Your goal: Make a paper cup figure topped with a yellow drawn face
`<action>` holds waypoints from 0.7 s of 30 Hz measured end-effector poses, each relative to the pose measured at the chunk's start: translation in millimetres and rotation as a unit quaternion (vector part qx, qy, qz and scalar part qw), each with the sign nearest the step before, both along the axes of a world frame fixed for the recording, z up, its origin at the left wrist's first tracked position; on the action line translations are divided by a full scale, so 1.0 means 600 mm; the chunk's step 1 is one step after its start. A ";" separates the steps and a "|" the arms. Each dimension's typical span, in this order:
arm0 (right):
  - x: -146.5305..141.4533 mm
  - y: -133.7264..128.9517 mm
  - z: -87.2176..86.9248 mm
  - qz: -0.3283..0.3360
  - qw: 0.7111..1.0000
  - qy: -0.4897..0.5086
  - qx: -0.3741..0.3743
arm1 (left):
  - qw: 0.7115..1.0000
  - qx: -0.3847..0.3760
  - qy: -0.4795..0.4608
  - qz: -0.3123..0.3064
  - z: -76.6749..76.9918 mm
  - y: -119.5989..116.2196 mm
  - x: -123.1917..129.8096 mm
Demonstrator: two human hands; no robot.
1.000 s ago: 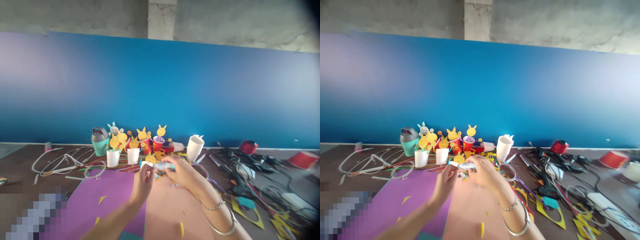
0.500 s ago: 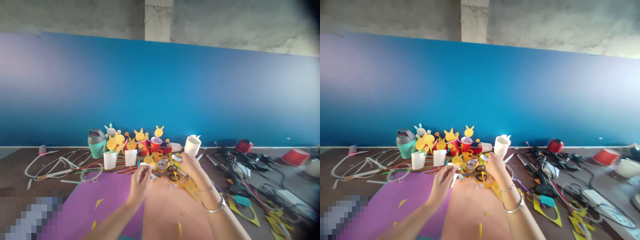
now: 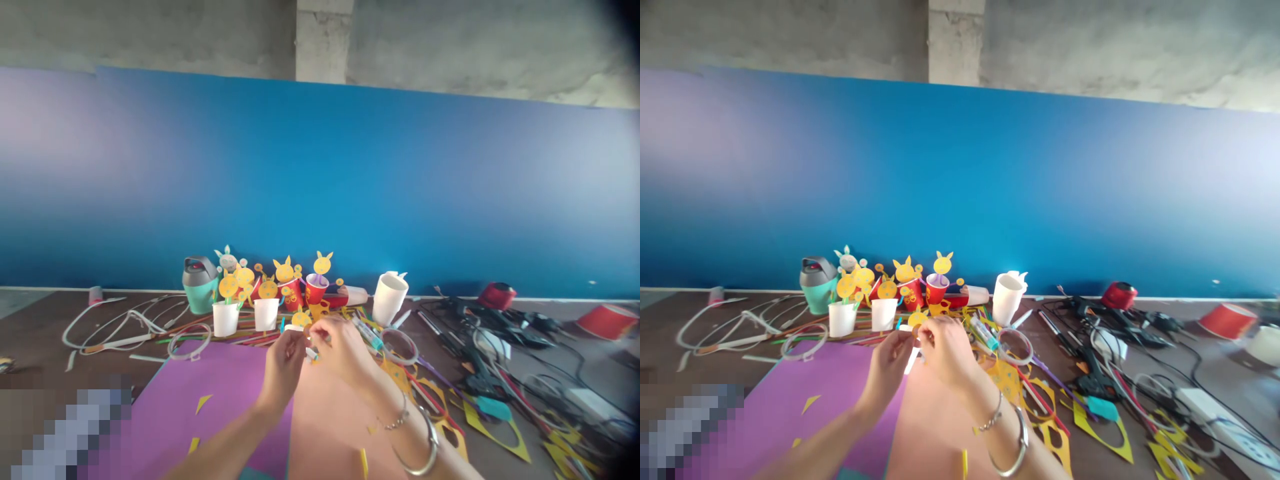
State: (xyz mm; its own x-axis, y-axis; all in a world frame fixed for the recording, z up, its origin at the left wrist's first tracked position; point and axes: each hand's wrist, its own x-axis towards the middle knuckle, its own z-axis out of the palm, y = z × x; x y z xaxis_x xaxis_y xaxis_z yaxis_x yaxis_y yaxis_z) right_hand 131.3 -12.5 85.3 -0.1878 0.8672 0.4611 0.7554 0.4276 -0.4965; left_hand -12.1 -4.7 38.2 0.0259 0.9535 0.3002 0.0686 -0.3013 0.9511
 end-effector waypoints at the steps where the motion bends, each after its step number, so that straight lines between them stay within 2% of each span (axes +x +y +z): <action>1: -0.007 -0.003 -0.003 -0.013 1.000 -0.006 0.016 | 1.000 0.007 0.005 0.001 0.000 -0.001 0.000; 4: -0.016 -0.006 -0.013 -0.042 0.998 -0.029 0.044 | 1.000 0.016 0.007 -0.001 -0.002 -0.003 0.000; 7: -0.015 -0.003 -0.017 -0.044 0.998 -0.034 0.035 | 1.000 0.022 0.008 -0.014 -0.010 -0.001 0.000; 14: -0.006 0.004 -0.010 -0.011 1.000 -0.022 -0.004 | 0.999 0.026 0.040 -0.022 -0.024 0.004 -0.002; 21: -0.001 0.003 -0.005 0.018 0.997 -0.069 0.010 | 0.994 0.044 0.103 -0.020 -0.031 0.006 -0.005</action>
State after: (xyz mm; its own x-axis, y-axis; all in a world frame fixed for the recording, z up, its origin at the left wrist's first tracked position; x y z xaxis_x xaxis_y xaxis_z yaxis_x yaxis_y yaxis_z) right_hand 130.9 -10.9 82.1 -0.2819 0.8496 0.4457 0.8000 0.4646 -0.3798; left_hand -15.3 -1.1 19.6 0.1331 0.9207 0.3669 0.2445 -0.3892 0.8881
